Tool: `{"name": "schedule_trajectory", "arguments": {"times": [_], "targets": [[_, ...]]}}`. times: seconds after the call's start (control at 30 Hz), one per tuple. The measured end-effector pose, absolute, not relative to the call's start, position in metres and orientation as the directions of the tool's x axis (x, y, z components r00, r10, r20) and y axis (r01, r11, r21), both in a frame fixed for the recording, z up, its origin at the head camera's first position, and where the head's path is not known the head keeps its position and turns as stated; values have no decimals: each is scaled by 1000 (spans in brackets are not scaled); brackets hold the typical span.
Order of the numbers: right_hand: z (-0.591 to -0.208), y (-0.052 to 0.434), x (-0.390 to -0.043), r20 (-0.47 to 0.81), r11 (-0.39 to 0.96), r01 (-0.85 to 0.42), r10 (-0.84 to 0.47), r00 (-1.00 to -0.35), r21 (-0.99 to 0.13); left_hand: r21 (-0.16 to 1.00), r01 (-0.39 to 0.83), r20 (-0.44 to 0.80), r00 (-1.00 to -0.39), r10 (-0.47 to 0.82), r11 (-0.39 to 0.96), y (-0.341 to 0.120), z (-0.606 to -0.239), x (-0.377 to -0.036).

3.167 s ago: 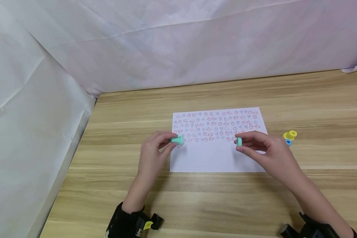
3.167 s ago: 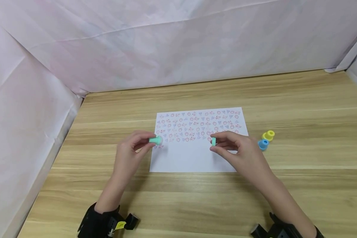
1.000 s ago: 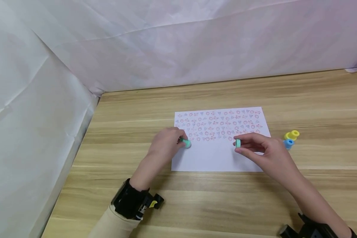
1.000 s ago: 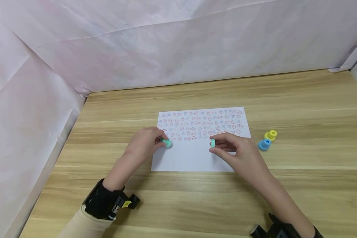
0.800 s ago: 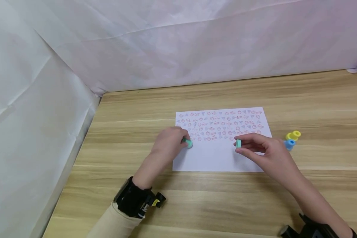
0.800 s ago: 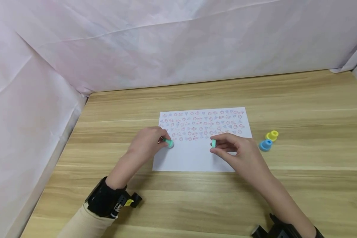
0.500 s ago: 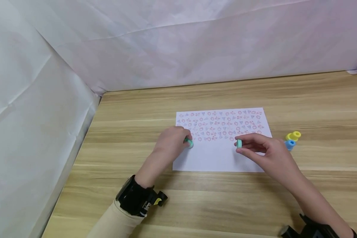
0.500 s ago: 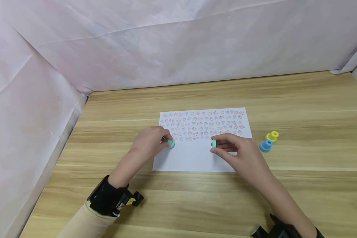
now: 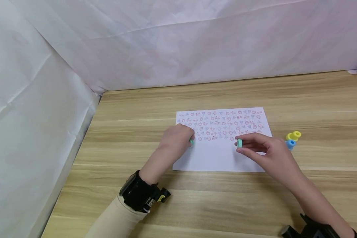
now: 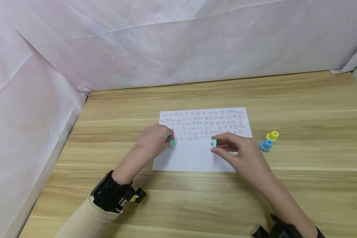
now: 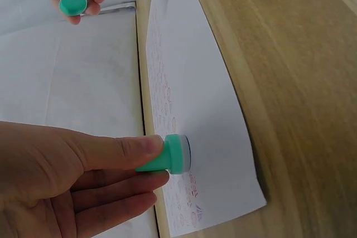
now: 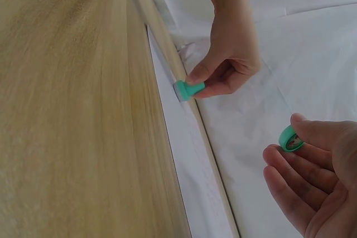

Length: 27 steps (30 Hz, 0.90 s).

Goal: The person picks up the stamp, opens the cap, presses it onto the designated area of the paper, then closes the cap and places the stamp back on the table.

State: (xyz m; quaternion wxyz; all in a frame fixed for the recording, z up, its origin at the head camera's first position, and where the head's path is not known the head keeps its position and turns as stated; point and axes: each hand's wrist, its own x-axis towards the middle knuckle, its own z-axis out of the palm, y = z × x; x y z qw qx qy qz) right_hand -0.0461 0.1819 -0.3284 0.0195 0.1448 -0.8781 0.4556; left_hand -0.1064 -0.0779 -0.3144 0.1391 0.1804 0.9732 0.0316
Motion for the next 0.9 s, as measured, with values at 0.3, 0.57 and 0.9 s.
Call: {"name": "schedule_trajectory", "arguments": {"times": [0.3,0.57,0.9], "targets": [[-327,182,-46,176,556,-285,-242,-954,-781,126,348,-284,-885,370,929,-77,-313,-110],[-326,181,-47,179,566,-289,-243,-953,-772,122,361,-283,-880,381,924,-76,-313,-111],[-326,178,-47,174,548,-295,-261,-949,-783,104,364,-295,-878,378,926,-77,-312,-111]]}}
